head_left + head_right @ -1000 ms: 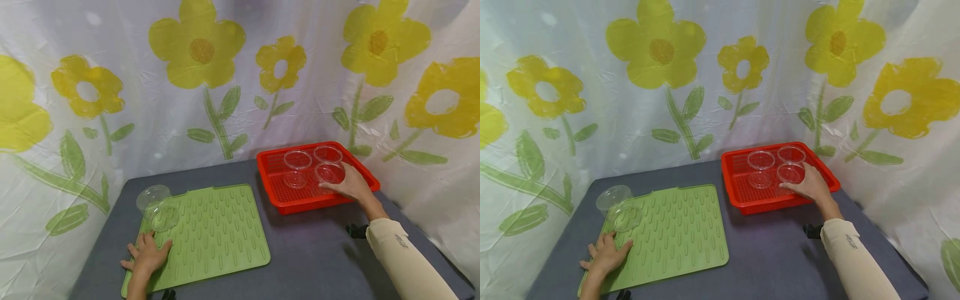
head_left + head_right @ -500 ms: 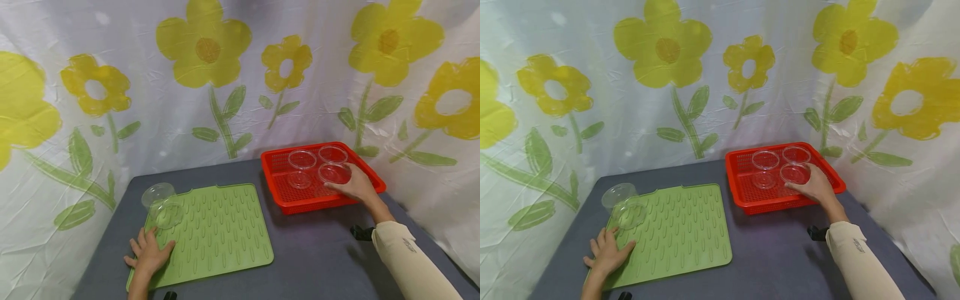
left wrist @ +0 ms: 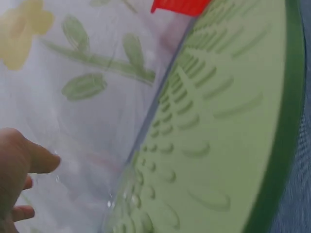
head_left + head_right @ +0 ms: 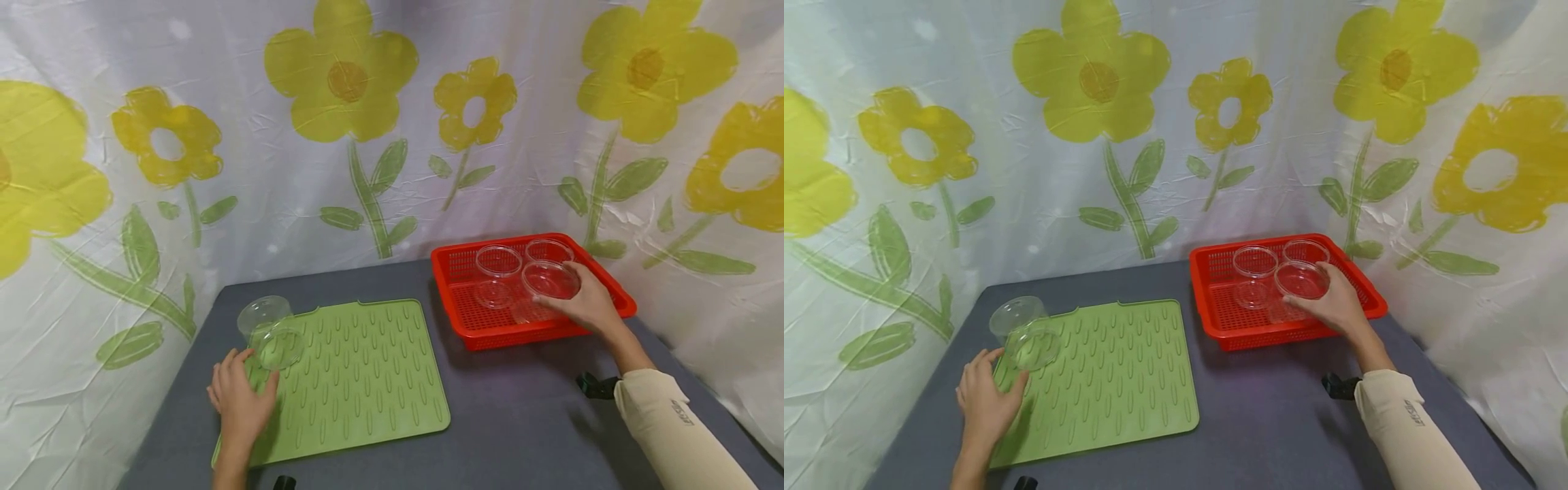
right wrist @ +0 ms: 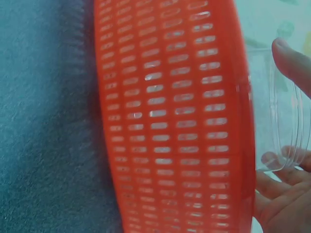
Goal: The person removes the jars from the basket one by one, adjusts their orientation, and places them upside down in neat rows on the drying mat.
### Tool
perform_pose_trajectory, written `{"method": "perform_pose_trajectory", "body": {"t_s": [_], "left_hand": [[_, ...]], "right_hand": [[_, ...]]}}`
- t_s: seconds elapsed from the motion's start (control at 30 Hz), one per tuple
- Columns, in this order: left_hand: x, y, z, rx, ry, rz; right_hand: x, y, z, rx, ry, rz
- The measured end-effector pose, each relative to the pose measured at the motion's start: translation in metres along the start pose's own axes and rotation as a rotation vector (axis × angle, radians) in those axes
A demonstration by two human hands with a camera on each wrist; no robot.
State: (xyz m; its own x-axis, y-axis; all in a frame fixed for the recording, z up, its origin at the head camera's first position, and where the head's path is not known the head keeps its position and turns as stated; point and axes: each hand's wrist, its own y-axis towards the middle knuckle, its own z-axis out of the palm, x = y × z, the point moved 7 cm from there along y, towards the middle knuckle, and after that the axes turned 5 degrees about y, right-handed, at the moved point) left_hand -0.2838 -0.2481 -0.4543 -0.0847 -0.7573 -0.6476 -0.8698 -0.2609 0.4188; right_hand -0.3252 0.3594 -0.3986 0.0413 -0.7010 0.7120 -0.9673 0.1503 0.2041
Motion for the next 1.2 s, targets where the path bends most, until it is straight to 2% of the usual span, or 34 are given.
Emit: {"method": "perform_pose_trajectory", "body": {"t_s": [0.1, 0.27, 0.37, 0.63, 0.9, 1.03, 1.2], "left_hand": [[-0.014, 0.0, -0.005, -0.075, -0.09, 0.066], [-0.039, -0.001, 0.0, -0.096, -0.209, 0.166], [-0.054, -0.001, 0.007, -0.075, -0.245, 0.207], [-0.092, 0.002, 0.022, 0.025, -0.302, 0.2], [-0.132, 0.006, 0.034, 0.11, -0.357, 0.275], [-0.147, 0.007, 0.038, 0.133, -0.386, 0.309], [-0.159, 0.008, 0.043, 0.171, -0.394, 0.322]], "right_hand": [[0.006, -0.001, 0.0, 0.009, 0.023, -0.002], [0.015, -0.002, -0.001, 0.021, 0.054, -0.005], [0.022, -0.003, 0.0, 0.037, 0.076, -0.016], [0.047, -0.002, 0.005, 0.077, 0.153, -0.063], [0.076, -0.002, 0.01, 0.085, 0.158, -0.106], [0.089, -0.002, 0.013, 0.082, 0.172, -0.143], [0.105, -0.004, 0.017, 0.086, 0.201, -0.201]]}}
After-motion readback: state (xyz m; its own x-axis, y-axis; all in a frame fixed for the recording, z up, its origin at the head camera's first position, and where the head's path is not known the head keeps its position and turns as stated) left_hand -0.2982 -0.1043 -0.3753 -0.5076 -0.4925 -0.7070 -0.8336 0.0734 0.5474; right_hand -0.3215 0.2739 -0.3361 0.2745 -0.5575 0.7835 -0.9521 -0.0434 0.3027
